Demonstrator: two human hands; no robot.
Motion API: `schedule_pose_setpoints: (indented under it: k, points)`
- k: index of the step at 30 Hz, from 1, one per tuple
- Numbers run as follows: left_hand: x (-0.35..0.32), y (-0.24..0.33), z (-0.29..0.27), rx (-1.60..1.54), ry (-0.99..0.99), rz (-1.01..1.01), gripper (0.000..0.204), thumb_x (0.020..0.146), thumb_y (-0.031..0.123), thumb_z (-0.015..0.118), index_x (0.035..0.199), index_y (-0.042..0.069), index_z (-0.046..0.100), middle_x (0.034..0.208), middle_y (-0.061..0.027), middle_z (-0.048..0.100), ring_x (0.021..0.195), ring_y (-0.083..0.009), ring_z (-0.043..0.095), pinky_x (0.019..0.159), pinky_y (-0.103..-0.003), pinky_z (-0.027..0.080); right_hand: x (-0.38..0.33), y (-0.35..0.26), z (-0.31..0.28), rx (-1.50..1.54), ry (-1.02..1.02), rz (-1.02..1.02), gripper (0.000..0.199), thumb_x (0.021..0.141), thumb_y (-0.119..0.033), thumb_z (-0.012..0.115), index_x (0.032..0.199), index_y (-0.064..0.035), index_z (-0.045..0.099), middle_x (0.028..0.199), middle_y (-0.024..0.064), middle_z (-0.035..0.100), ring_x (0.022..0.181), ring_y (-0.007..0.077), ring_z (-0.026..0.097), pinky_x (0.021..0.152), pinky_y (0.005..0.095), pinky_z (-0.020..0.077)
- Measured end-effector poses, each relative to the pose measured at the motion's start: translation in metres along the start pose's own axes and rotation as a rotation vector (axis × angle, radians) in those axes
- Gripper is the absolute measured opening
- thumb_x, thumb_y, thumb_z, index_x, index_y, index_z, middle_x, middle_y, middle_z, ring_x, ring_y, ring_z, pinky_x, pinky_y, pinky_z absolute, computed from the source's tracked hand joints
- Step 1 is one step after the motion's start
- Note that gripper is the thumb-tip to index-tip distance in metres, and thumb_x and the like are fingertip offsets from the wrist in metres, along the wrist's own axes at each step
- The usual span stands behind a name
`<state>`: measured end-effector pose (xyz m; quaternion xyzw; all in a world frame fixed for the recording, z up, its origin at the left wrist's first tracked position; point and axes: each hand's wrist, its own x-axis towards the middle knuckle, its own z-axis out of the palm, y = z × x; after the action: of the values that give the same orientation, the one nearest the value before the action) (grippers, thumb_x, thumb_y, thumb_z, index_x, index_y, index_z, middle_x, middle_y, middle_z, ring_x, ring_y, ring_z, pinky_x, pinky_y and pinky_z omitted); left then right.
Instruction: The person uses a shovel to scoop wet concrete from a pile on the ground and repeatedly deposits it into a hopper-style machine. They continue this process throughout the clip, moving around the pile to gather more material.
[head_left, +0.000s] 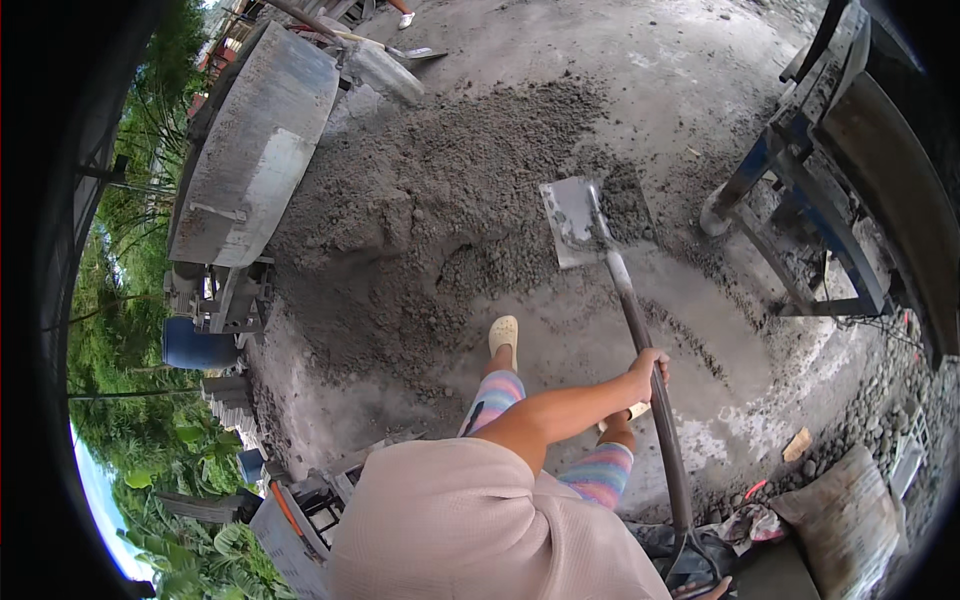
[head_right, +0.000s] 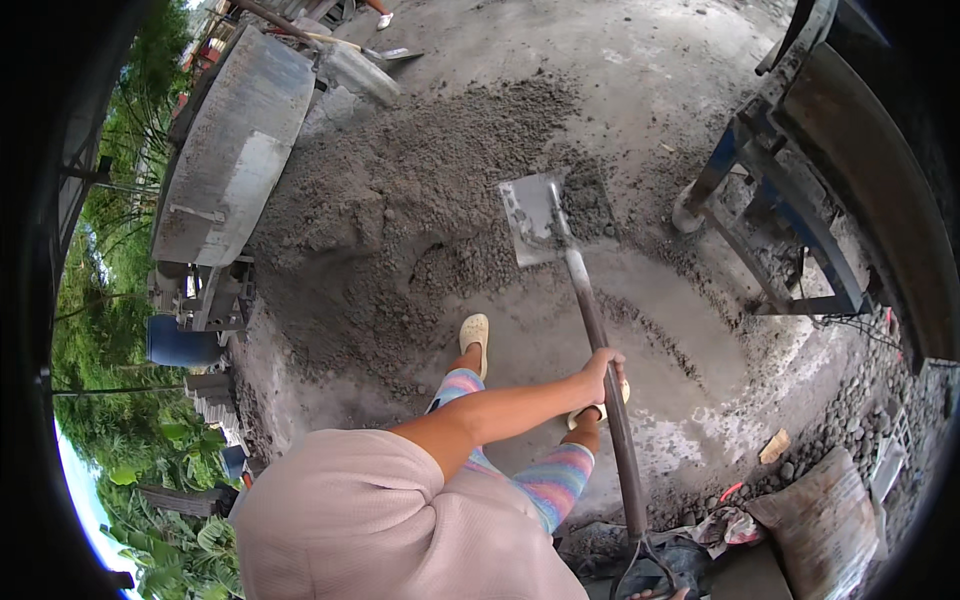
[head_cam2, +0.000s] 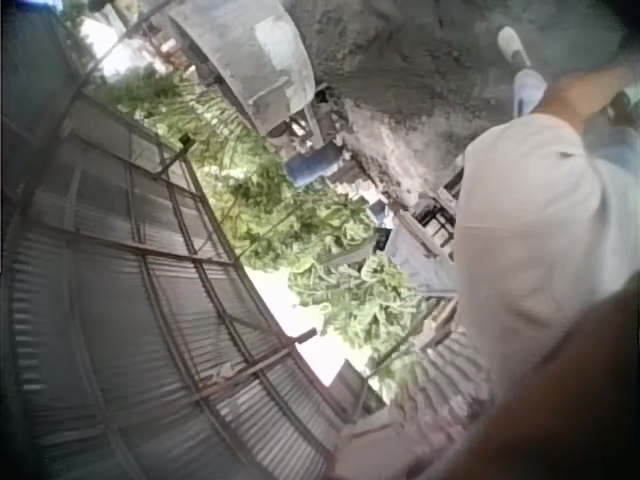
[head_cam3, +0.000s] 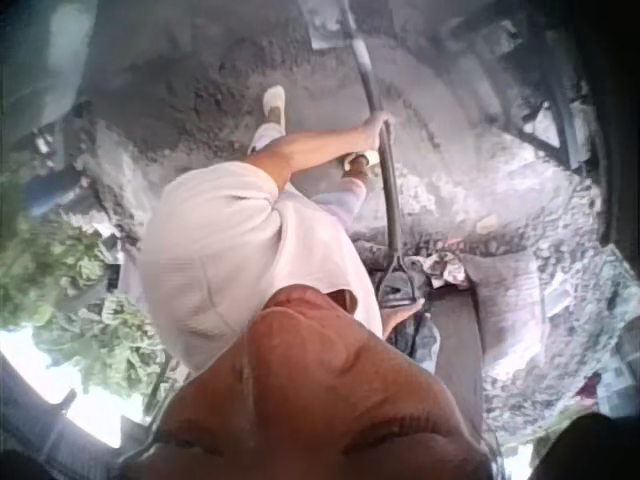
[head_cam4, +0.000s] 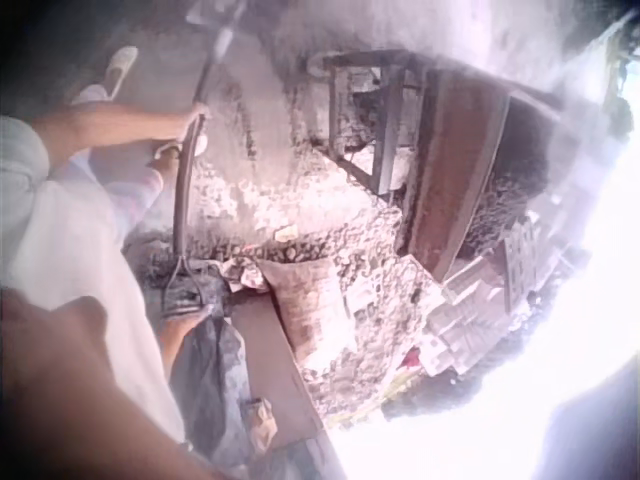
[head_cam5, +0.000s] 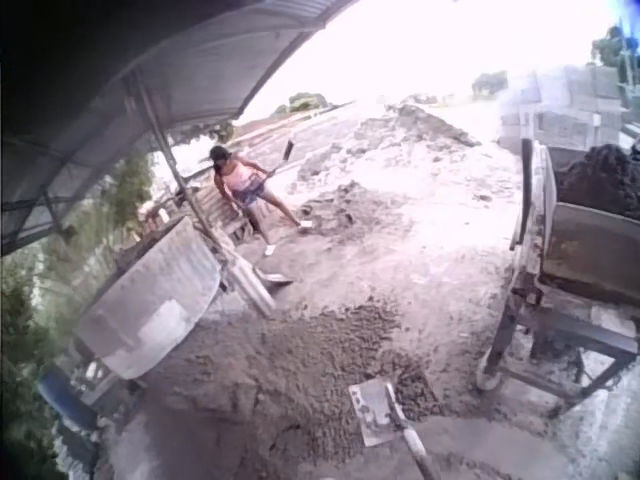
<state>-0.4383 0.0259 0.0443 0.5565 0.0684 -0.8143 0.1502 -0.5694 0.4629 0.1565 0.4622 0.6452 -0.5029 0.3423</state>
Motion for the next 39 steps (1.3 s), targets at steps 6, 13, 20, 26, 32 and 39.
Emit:
schedule_pose_setpoints:
  k: [6, 13, 20, 26, 32, 39]
  points:
    - [0.040, -0.042, -0.021, -0.311, -0.147, -0.434, 0.016, 0.058, 0.019, 0.054, 0.051, 0.012, 0.041, 0.048, -0.0014, 0.042, 0.043, -0.0174, 0.043, 0.044, -0.031, 0.036, -0.192, -0.020, 0.093, -0.486, 0.586, -0.935, 0.054, 0.078, -0.044, 0.039, 0.110, -0.0015, 0.041, 0.099, 0.0139, 0.048, 0.084, 0.0280, 0.049, 0.071, 0.0375, 0.0437]
    - [0.161, 0.147, -0.177, -0.554, -0.087, -0.217, 0.022, 0.057, 0.021, 0.055, 0.048, 0.009, 0.039, 0.044, -0.0077, 0.041, 0.043, -0.0244, 0.043, 0.047, -0.038, 0.038, -0.081, 0.078, 0.334, -0.370, -0.005, -0.756, 0.049, 0.072, -0.052, 0.044, 0.080, -0.0037, 0.052, 0.073, 0.0088, 0.052, 0.060, 0.0181, 0.051, 0.059, 0.0284, 0.0451]
    - [0.165, 0.272, -0.390, -0.372, 0.178, 0.088, 0.016, 0.059, 0.016, 0.052, 0.053, 0.012, 0.038, 0.049, -0.0016, 0.040, 0.045, -0.0188, 0.042, 0.049, -0.036, 0.036, -0.007, 0.319, 0.369, -0.303, 0.185, -0.462, 0.039, 0.074, -0.044, 0.047, 0.060, -0.0082, 0.042, 0.042, 0.0032, 0.038, 0.032, 0.0146, 0.038, 0.031, 0.0255, 0.0326]
    - [0.096, 0.228, -0.370, -0.269, 0.222, -0.061, 0.014, 0.060, 0.015, 0.052, 0.055, 0.013, 0.038, 0.050, -0.0008, 0.039, 0.044, -0.0179, 0.041, 0.047, -0.034, 0.036, -0.032, 0.340, 0.244, -0.181, 0.212, -0.459, 0.040, 0.073, -0.045, 0.046, 0.062, -0.0068, 0.046, 0.042, 0.0027, 0.037, 0.033, 0.0161, 0.038, 0.030, 0.0272, 0.0322]
    - [-0.007, 0.179, -0.341, 0.004, 0.352, -0.119, 0.009, 0.059, 0.015, 0.045, 0.055, 0.011, 0.038, 0.052, -0.0025, 0.039, 0.048, -0.0205, 0.041, 0.051, -0.038, 0.037, -0.175, 0.276, 0.197, -0.094, 0.292, -0.024, 0.036, 0.078, -0.042, 0.044, 0.078, -0.0076, 0.054, 0.042, 0.0028, 0.037, 0.031, 0.0156, 0.032, 0.031, 0.0260, 0.0294]
    - [-0.089, 0.137, -0.174, 0.195, 0.306, 0.032, 0.010, 0.054, 0.013, 0.046, 0.052, 0.011, 0.036, 0.049, -0.0007, 0.037, 0.044, -0.0182, 0.038, 0.052, -0.036, 0.036, -0.208, 0.195, 0.112, 0.153, 0.261, -0.040, 0.036, 0.077, -0.041, 0.045, 0.073, -0.0058, 0.052, 0.042, 0.0039, 0.037, 0.032, 0.0157, 0.033, 0.030, 0.0274, 0.0289]
